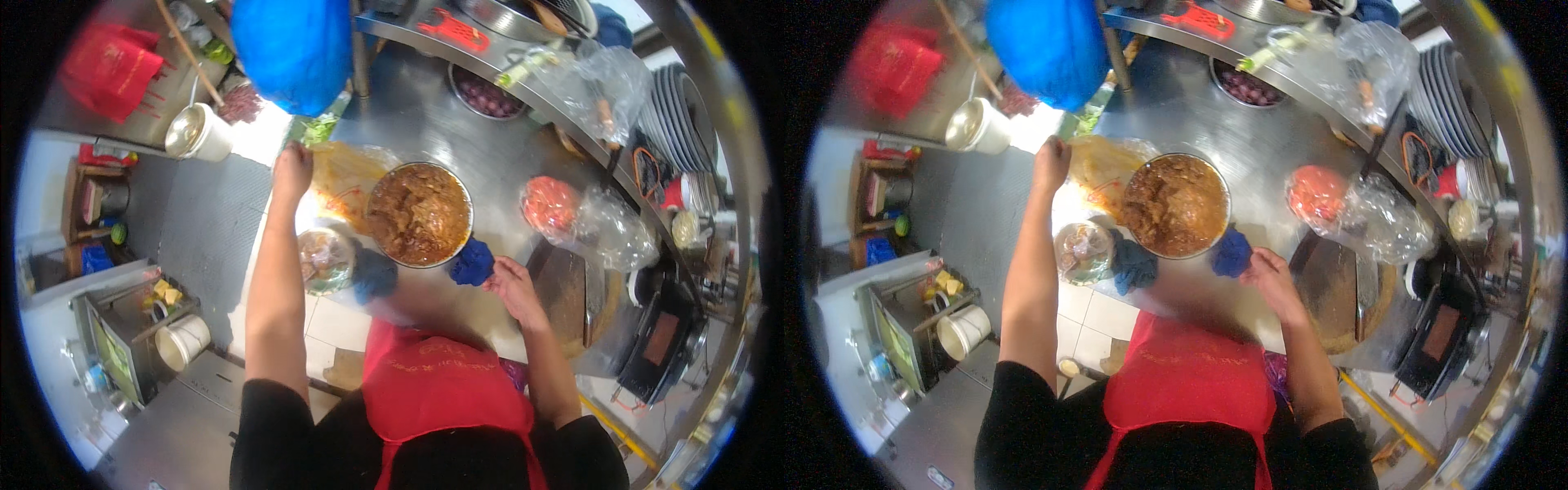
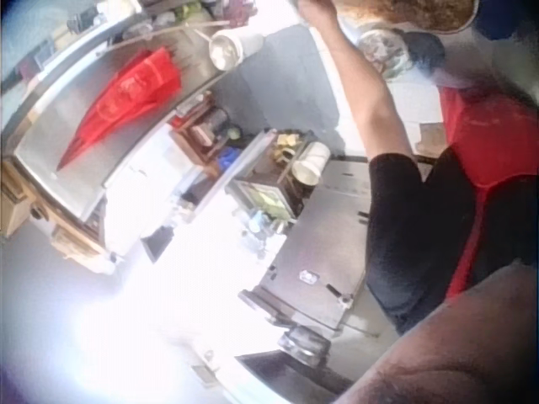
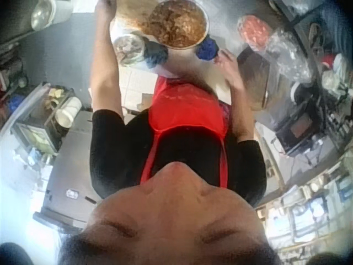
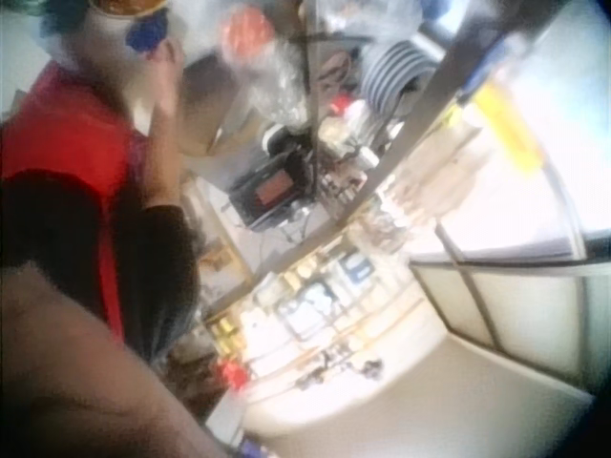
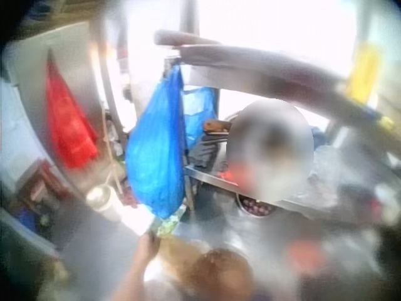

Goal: The person assembles a food item by placing a white patty into a container, adding cooked meat and sauce using chopsticks, then wrapping the container in plastic. The person also handles a blue cloth and a knife on the cutting board.

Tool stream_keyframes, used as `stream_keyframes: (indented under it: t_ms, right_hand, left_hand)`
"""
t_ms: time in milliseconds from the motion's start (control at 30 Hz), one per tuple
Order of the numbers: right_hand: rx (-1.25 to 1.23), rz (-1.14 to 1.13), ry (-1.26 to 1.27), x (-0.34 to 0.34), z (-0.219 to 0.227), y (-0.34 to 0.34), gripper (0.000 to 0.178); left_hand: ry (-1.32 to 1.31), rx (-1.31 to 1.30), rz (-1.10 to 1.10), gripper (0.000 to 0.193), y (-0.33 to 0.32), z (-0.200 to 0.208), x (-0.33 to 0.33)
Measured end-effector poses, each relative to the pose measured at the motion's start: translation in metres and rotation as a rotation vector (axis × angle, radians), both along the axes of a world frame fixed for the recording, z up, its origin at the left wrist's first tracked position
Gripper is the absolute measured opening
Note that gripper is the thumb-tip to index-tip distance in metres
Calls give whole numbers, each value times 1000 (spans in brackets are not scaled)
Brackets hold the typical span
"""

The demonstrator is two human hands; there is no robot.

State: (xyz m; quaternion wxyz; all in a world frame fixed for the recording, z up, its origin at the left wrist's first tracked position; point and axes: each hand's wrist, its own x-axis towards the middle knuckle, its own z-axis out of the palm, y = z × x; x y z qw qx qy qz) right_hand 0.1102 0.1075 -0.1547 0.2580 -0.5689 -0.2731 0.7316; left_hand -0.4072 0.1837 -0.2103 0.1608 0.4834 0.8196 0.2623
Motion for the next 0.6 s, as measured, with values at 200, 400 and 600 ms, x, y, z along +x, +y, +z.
stream_keyframes:
  t_ms: [200,400,600]
  right_hand:
    - [101,-95,211,10,-24,-5,14]
    - [34,-290,350,-30,-53,14,10]
    - [-46,-494,221,-51,-62,65,12]
  left_hand:
    - [-72,260,79,15,-55,27,65]
    - [-170,141,108,15,-96,36,100]
    - [-332,45,248,15,-117,43,124]
